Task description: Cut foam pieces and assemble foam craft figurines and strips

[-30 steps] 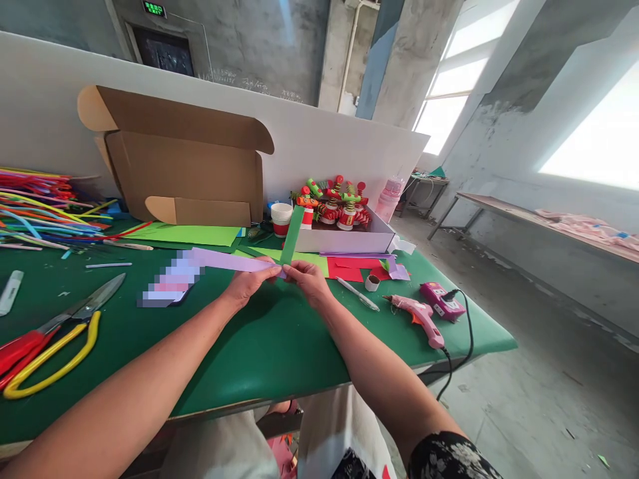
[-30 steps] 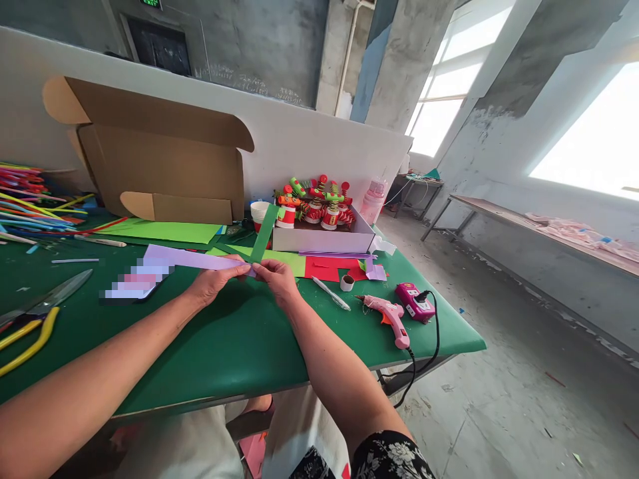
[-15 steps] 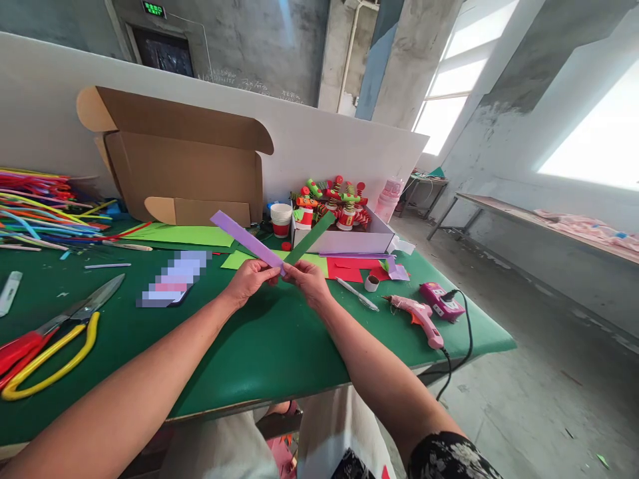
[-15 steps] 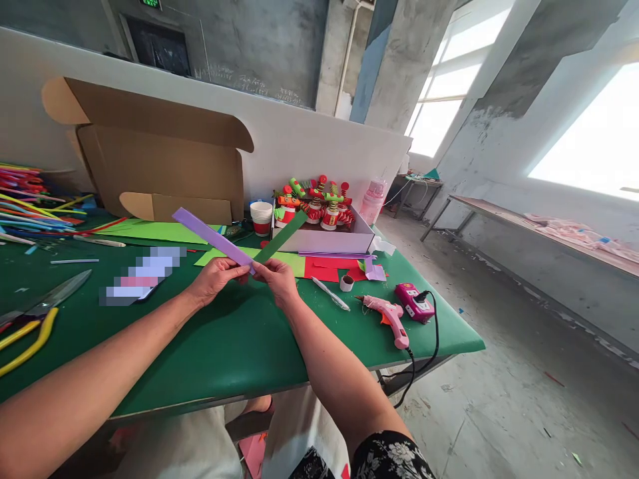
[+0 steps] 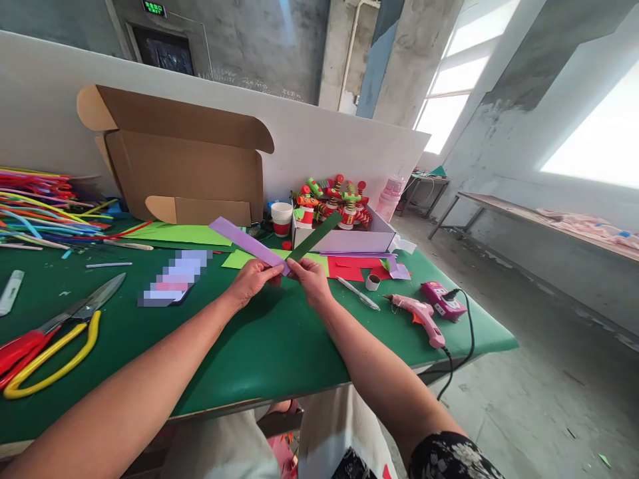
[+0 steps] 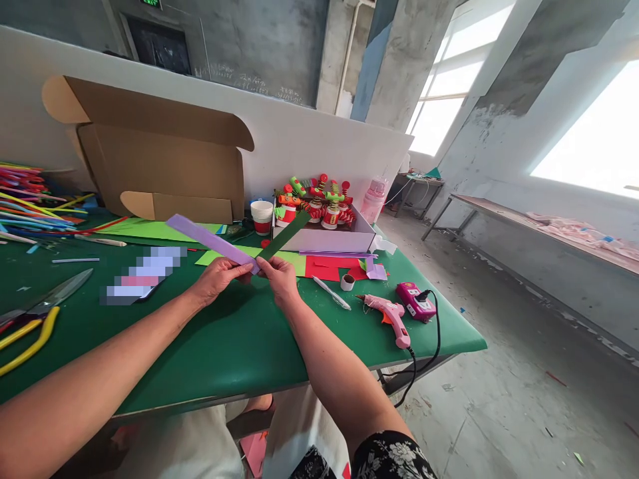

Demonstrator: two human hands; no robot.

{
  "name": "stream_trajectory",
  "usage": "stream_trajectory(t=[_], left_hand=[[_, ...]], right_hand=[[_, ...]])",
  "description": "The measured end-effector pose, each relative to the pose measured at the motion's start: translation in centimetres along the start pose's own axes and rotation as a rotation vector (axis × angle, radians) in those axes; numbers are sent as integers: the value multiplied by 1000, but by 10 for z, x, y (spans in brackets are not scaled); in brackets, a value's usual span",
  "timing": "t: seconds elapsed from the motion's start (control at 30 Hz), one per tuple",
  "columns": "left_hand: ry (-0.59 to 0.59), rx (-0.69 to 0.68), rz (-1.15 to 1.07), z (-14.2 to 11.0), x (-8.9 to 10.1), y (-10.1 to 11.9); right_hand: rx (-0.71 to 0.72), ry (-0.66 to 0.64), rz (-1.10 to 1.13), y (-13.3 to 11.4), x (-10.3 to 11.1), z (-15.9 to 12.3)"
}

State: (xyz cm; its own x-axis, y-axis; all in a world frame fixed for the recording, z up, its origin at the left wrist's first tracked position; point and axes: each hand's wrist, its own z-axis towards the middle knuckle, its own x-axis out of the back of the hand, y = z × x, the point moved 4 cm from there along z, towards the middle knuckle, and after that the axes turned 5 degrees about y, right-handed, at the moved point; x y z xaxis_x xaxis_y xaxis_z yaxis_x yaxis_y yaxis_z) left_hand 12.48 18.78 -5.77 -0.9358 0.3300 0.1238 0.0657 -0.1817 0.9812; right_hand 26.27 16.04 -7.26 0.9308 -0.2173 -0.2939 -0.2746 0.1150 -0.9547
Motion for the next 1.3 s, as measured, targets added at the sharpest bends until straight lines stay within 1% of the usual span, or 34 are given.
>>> stream_trajectory(t=[0.13, 0.27, 0.37, 0.47, 0.63, 0.77, 0.87, 0.93, 1.0, 1.07, 1.17, 1.3], left_hand=[[64, -8, -13, 0, 2, 0], [73, -4, -57, -2, 2, -1], [117, -34, -60, -2, 5, -1], [165, -38, -87, -2, 8, -1], [224, 3, -148, 0, 8, -5], [199, 19, -178, 1, 6, -8], [190, 19, -171, 1, 6, -9], [187, 15, -142, 1, 7, -8], [160, 2, -94, 0, 7, -6], [113, -16, -51, 0, 6, -4], [60, -23, -46, -2, 4, -4], [50, -20, -59, -2, 3, -6]], right_hand=[[-32, -59, -8, 0, -2, -1], [-24, -50, -87, 1, -1, 1], [-10, -62, -168, 1, -2, 0], [8, -71, -185, 2, -3, -2], [14, -157, -301, 8, -6, -1], [94, -127, -371, 11, -4, 5], [59, -133, -367, 11, -4, 5], [8, -141, -325, 9, -4, 3], [-12, -125, -254, 7, -4, 1], [17, -104, -194, 3, -3, 1], [67, -78, -170, 0, -1, 2], [36, -57, -131, 1, 0, 2]])
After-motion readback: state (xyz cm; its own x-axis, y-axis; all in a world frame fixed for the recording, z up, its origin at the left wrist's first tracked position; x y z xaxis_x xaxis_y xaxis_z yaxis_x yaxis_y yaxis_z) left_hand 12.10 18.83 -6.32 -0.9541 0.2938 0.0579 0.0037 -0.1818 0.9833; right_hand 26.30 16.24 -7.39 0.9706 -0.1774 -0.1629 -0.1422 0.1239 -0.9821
